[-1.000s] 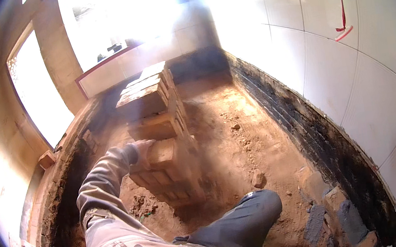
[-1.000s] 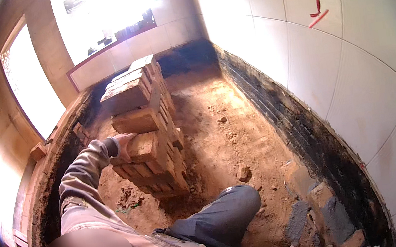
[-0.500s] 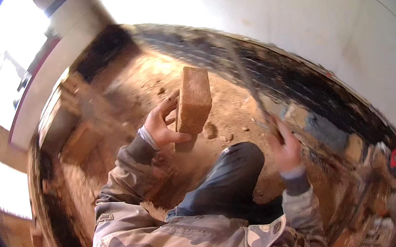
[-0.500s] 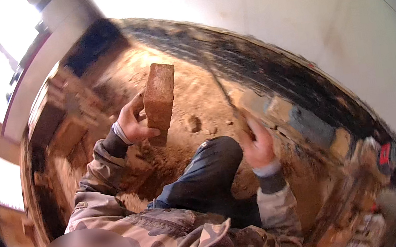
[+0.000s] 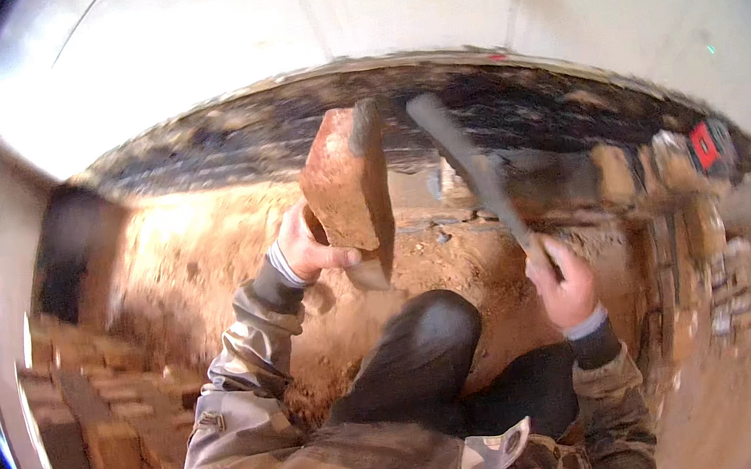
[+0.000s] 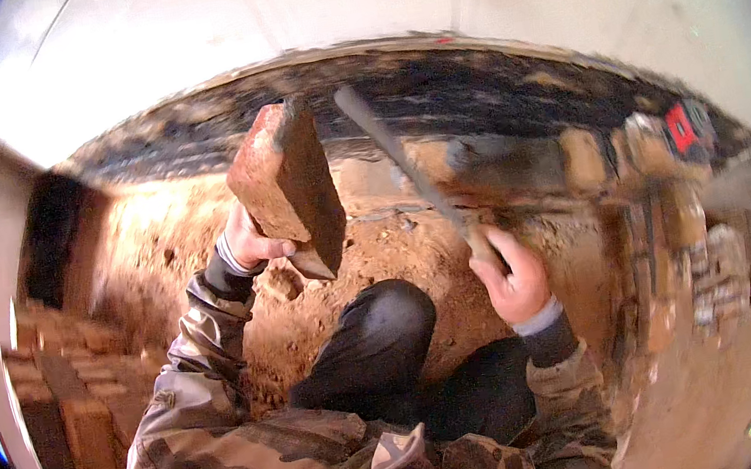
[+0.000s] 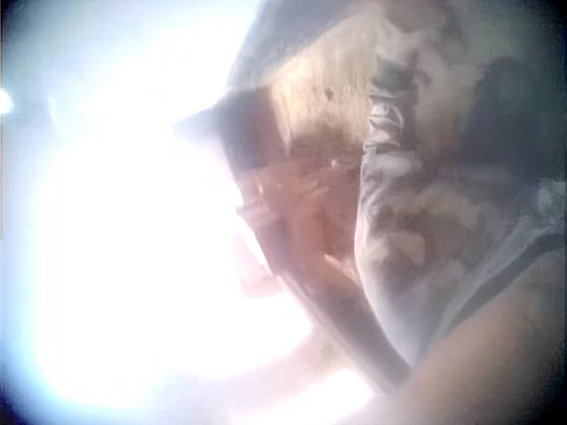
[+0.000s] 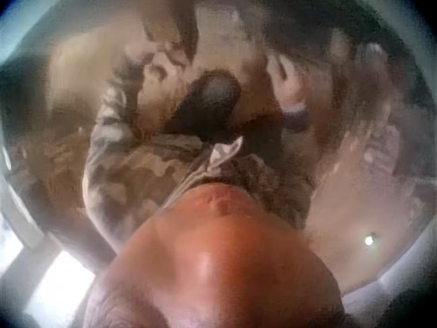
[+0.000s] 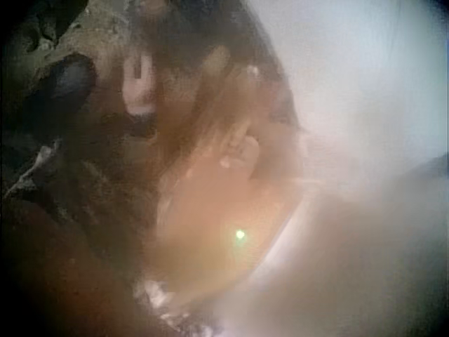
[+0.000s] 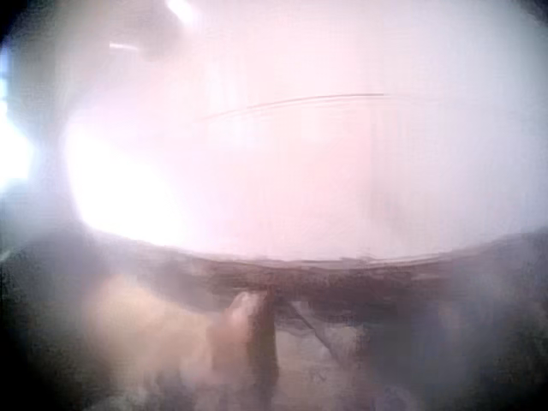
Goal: The person is kneeling on the floor, using a trowel to scoop mortar from a container and spread it onto a circular brick wall. They then pick up a brick and place it onto the mortar, tapping it into place.
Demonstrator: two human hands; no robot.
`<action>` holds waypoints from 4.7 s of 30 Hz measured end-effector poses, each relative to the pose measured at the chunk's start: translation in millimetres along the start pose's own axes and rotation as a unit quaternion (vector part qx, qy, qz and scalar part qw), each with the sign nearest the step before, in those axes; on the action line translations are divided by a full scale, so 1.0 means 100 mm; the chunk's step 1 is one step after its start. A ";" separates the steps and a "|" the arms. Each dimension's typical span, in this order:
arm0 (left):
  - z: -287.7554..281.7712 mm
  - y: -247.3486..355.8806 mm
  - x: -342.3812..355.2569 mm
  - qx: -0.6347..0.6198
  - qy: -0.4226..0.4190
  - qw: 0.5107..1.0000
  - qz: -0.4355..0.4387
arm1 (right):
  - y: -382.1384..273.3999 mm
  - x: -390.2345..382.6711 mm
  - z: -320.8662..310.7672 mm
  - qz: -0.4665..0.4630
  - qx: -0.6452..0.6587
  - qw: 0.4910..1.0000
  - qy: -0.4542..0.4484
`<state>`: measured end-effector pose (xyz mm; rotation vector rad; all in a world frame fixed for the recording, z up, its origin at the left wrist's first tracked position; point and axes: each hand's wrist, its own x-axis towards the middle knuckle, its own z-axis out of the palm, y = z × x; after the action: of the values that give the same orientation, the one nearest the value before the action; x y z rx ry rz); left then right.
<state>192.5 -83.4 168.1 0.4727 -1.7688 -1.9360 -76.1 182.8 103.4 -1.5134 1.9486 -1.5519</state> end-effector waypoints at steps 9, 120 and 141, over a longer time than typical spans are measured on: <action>0.52 -0.45 0.77 0.026 -0.152 0.987 0.043 | -0.22 0.00 0.51 0.302 0.584 0.740 -0.140; 2.08 -1.62 0.52 0.454 -0.533 0.714 0.023 | -0.40 -6.40 1.38 0.784 -0.335 0.425 0.305; 2.15 -1.65 0.55 0.508 -0.541 0.668 -0.049 | -0.18 -6.02 1.28 0.672 0.227 0.447 0.546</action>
<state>10.7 74.0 30.8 -0.4576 -3.6193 -0.9897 289.3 594.4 -173.6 1.5136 1.6716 -1.6918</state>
